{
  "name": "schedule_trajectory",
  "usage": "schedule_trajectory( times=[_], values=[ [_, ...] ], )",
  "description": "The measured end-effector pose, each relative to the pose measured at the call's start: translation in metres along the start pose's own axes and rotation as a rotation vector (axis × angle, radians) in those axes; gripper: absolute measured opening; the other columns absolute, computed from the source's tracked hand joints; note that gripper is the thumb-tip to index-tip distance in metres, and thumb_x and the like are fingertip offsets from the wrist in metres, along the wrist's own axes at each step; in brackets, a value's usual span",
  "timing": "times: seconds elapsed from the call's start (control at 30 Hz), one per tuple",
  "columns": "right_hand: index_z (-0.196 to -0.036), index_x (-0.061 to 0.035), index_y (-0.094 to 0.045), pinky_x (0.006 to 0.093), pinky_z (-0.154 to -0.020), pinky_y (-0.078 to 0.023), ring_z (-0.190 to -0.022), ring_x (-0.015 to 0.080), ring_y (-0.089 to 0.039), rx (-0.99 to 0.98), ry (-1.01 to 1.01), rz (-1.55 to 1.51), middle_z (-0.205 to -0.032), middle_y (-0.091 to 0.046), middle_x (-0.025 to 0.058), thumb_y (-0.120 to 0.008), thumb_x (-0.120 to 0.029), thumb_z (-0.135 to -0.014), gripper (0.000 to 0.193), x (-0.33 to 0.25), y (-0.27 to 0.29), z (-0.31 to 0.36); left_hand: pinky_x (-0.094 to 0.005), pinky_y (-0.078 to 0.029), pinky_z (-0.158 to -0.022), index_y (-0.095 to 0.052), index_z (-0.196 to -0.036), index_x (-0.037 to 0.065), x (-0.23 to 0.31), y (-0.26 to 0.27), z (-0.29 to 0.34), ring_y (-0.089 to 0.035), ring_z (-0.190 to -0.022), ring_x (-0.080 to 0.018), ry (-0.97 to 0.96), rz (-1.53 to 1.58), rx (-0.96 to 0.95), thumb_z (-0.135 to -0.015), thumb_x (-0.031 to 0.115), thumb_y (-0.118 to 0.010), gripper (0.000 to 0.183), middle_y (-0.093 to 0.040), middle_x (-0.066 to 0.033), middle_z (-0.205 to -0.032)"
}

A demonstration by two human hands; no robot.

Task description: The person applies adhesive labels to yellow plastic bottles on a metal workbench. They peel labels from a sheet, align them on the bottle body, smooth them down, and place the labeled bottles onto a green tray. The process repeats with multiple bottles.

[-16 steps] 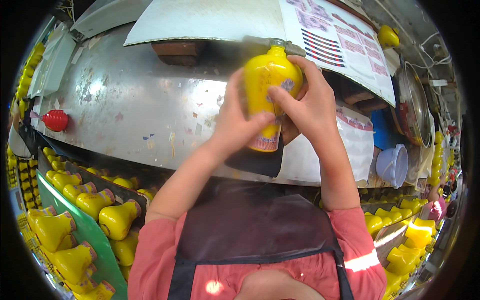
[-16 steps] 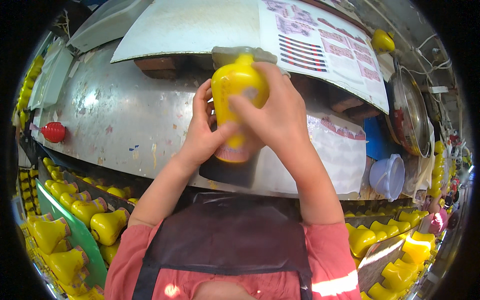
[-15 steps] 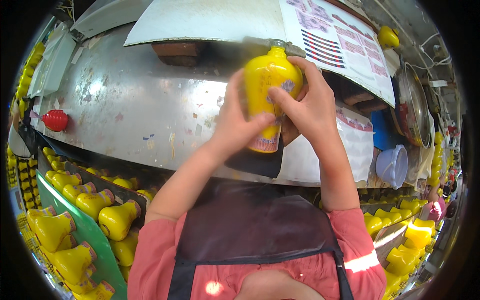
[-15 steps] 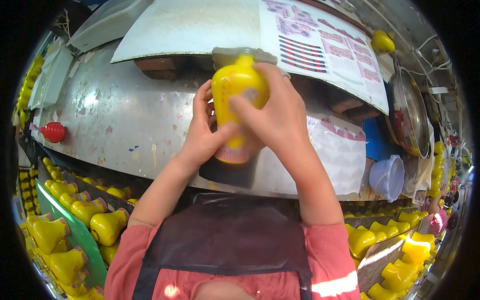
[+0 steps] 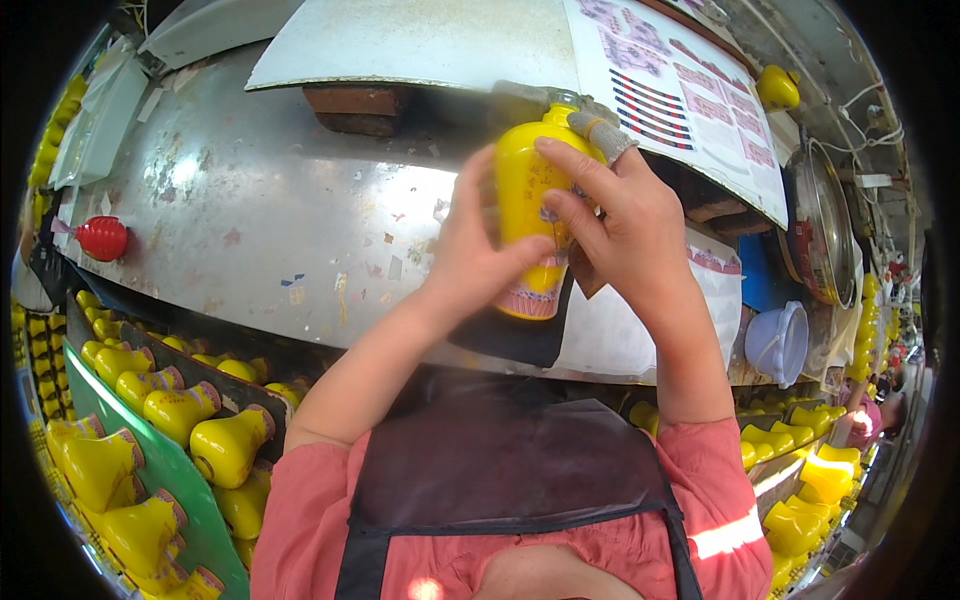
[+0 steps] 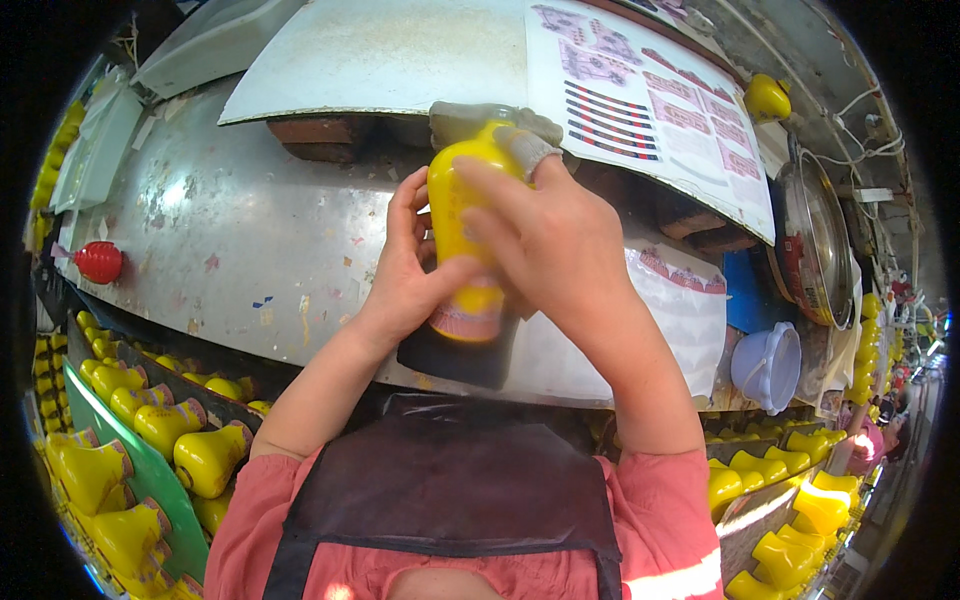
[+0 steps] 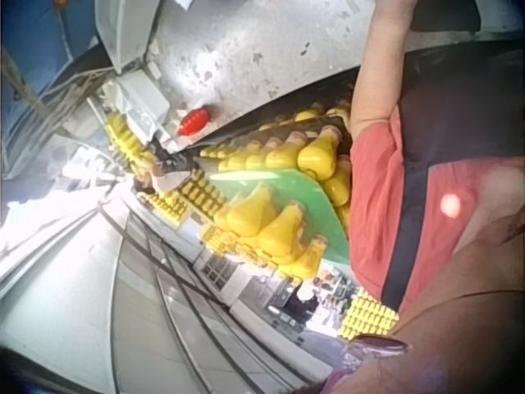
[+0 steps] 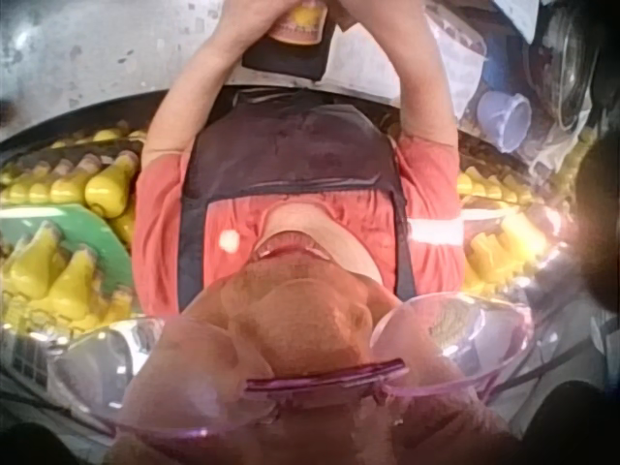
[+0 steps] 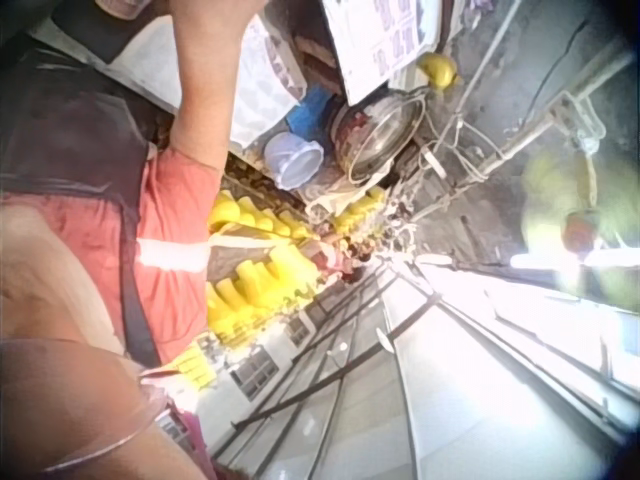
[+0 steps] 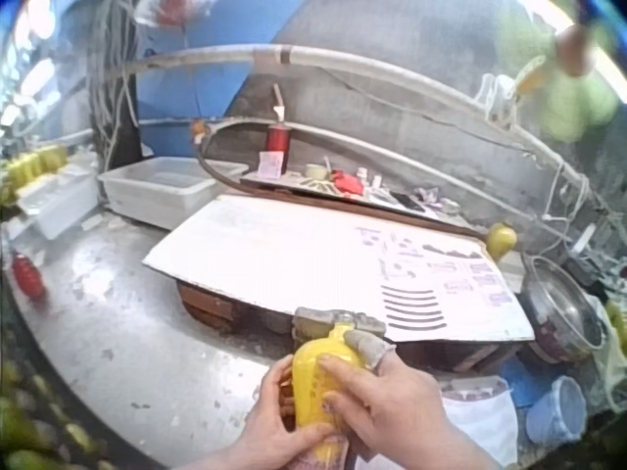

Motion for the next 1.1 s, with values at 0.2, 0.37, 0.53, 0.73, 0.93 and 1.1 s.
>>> schedule_trajectory(
  times=[0.2, 0.37, 0.53, 0.73, 0.93, 1.1],
  values=[
    [-0.13, -0.0245, -0.071, 0.041, -0.064, -0.056, -0.073, 0.0327, -0.069, -0.057, -0.1, -0.013, -0.089, -0.063, 0.0142, -0.078, -0.027, -0.086, 0.045, 0.008, -0.001, -0.003, -0.0456, -0.05, -0.111, -0.022, -0.16, 0.008, 0.004, -0.001, -0.001, -0.055, -0.136, -0.0326, -0.018, -0.017, -0.004, -0.08, 0.015, -0.086, 0.103, -0.046, -0.0193, -0.151],
    [-0.133, -0.0227, -0.069, 0.0418, -0.067, -0.056, -0.075, 0.0334, -0.069, -0.076, -0.145, -0.079, -0.09, -0.063, 0.0143, -0.077, -0.029, -0.086, 0.048, 0.009, 0.0, -0.005, -0.0456, -0.051, -0.11, -0.023, -0.159, 0.008, 0.005, -0.001, -0.001, -0.056, -0.135, -0.0325, -0.026, -0.058, 0.0, -0.079, 0.017, -0.087, 0.102, -0.047, -0.0193, -0.151],
    [-0.136, -0.0193, -0.068, 0.0417, -0.072, -0.055, -0.079, 0.034, -0.068, -0.119, -0.197, -0.076, -0.091, -0.064, 0.016, -0.077, -0.031, -0.085, 0.052, 0.024, -0.003, 0.002, -0.0467, -0.039, -0.12, -0.021, -0.162, 0.005, -0.003, 0.004, -0.002, -0.044, -0.146, -0.0351, -0.063, -0.134, 0.009, -0.084, 0.026, -0.084, 0.103, -0.04, -0.022, -0.158],
    [-0.141, -0.0042, -0.061, 0.028, -0.071, -0.051, -0.077, 0.0091, -0.058, 0.062, -0.577, -0.505, -0.106, -0.068, 0.007, -0.07, -0.025, -0.098, 0.048, 0.078, -0.004, 0.051, -0.0461, -0.03, -0.124, -0.015, -0.165, 0.003, -0.011, 0.007, -0.001, -0.032, -0.153, -0.0339, -0.106, 0.028, -0.076, -0.101, 0.037, -0.062, 0.086, -0.03, -0.0221, -0.164],
    [-0.161, -0.0063, -0.035, 0.0265, -0.081, -0.053, -0.092, 0.0107, -0.063, -0.004, -0.568, -0.832, -0.14, -0.06, 0.0146, -0.075, -0.02, -0.09, 0.083, 0.07, -0.06, 0.085, -0.0462, -0.045, -0.114, -0.015, -0.166, 0.011, -0.005, 0.001, 0.004, -0.047, -0.142, -0.031, -0.093, 0.006, -0.074, -0.095, 0.017, -0.071, 0.091, -0.039, -0.0186, -0.158],
    [-0.164, -0.0057, -0.028, 0.0285, -0.087, -0.056, -0.103, 0.0145, -0.067, 0.055, -0.525, -0.993, -0.147, -0.055, 0.0169, -0.077, -0.015, -0.089, 0.09, 0.07, -0.071, 0.085, -0.0453, -0.047, -0.112, -0.014, -0.167, 0.014, -0.001, 0.001, 0.002, -0.052, -0.137, -0.0295, -0.09, 0.023, -0.065, -0.092, 0.011, -0.074, 0.096, -0.042, -0.0177, -0.155]
  ],
)
Point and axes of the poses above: each hand's wrist, its own z-axis away from the middle knuckle, its own y-axis out of the back of the hand, x = y × z, the point moved 10 cm from there along -z, towards the middle knuckle
